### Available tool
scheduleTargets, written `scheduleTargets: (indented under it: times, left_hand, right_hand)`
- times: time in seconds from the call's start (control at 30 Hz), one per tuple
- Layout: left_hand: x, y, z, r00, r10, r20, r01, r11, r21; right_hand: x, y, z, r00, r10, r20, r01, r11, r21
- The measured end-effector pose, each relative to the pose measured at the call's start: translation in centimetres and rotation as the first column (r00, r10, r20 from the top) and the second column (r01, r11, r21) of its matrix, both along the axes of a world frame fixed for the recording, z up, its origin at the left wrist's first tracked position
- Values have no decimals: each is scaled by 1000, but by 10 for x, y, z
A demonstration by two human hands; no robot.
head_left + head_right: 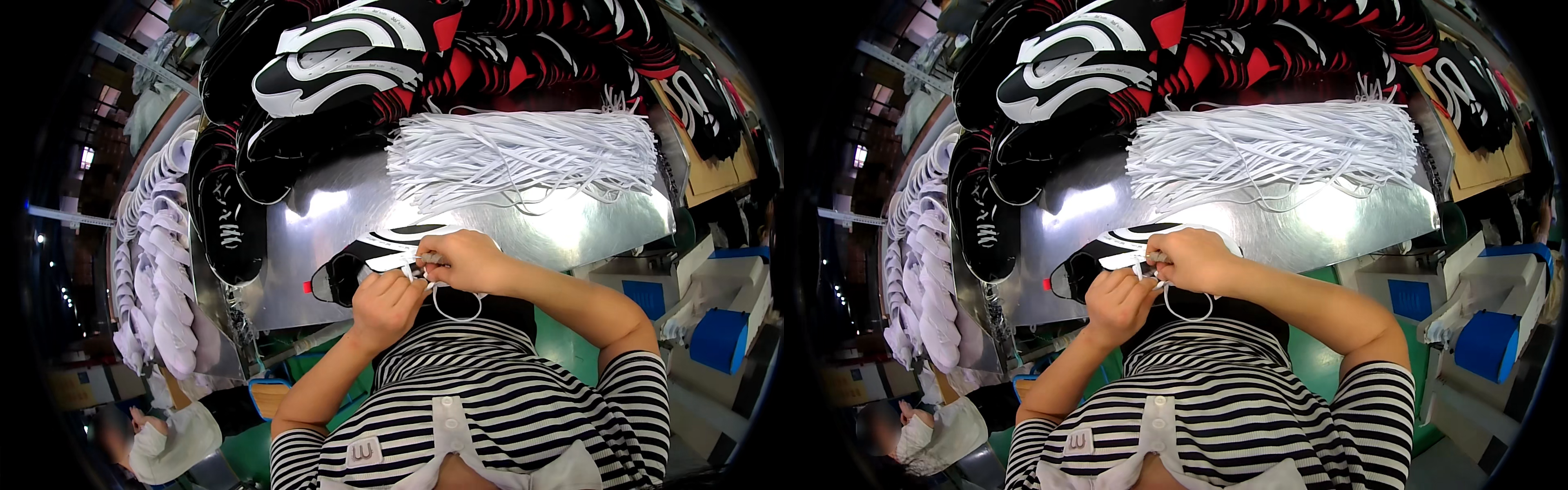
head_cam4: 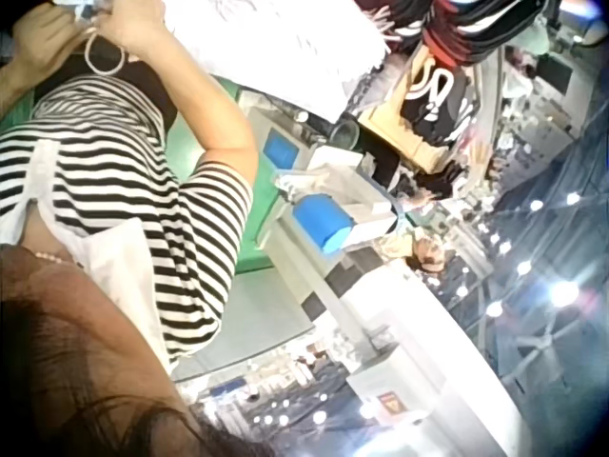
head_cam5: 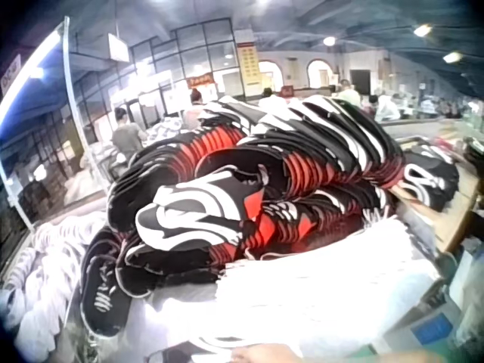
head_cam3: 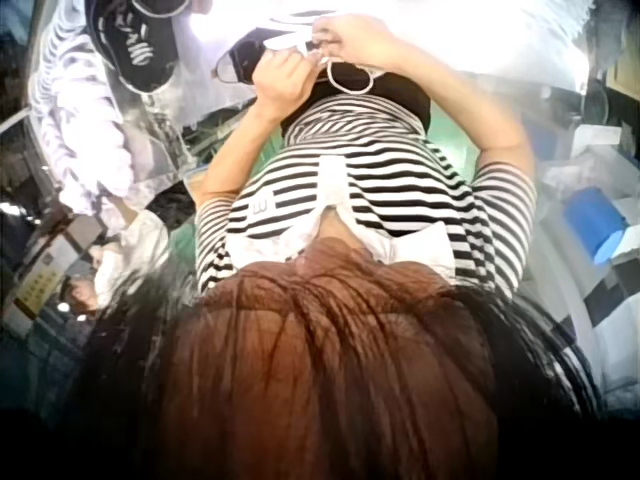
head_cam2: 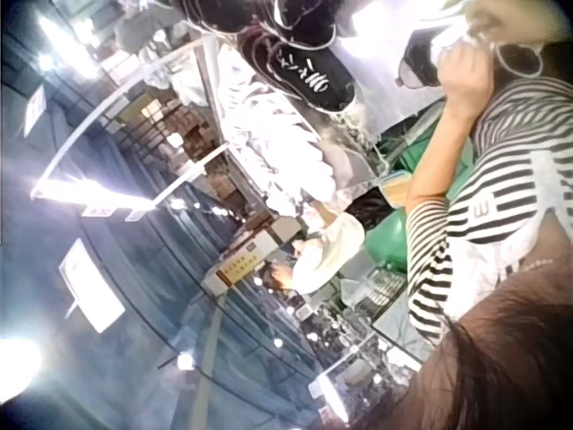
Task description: The person laces a shoe by threading a white shoelace through the eyelets of a black and white sneaker upper.
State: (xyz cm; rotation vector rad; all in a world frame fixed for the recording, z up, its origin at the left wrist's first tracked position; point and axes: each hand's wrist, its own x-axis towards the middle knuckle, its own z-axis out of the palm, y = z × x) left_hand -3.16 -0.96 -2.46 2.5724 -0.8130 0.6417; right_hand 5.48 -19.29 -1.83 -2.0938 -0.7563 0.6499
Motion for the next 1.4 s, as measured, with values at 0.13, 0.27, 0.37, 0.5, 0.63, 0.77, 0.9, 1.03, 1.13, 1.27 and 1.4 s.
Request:
scheduleTargets:
  times: [0.13, 0.27, 0.37, 0.5, 0.63, 0.77, 0.9, 1.03, 1.13, 1.27, 1.4]
  left_hand:
    - [4, -1, 4, 995, -48, -85, 50, 998, 32]
    - [-2, -5, 7, 985, -84, -150, 91, 995, 40]
    - [1, -4, 15, 972, -103, -213, 115, 992, 45]
    - [-3, -3, 14, 920, 73, -385, -154, 971, -184]
    - [0, 5, 24, 595, 143, -791, -542, 798, -263]
    - [6, 1, 9, 739, 336, -584, -516, 840, -170]
    - [6, -1, -4, 752, 377, -541, -559, 799, -220]
    - [7, -6, -6, 792, 480, -377, -574, 796, -192]
    - [7, -6, -10, 808, 506, -302, -572, 796, -198]
    - [3, -10, -4, 774, 499, -389, -598, 779, -188]
    - [2, -10, -5, 767, 492, -411, -604, 769, -208]
  right_hand:
    - [10, -4, 13, 990, -141, -22, 143, 973, 183]
    - [71, -65, 81, 874, -454, -175, 362, 368, 856]
    - [58, -71, 68, 829, -509, -233, 479, 429, 766]
    - [-2, -32, -3, 845, -172, -506, 476, 672, 567]
    - [-11, -20, -10, 820, -97, -564, 434, 748, 502]
    - [0, -4, -6, 902, -168, -399, 361, 801, 478]
    - [4, 14, -10, 918, -239, -317, 343, 880, 329]
    - [6, 17, -9, 962, -202, -182, 251, 915, 315]
    - [2, 14, -15, 967, -210, -142, 250, 877, 409]
    - [-13, -8, -2, 958, -253, -133, 284, 897, 340]
    - [-19, -13, -1, 978, -201, 53, 182, 952, 246]
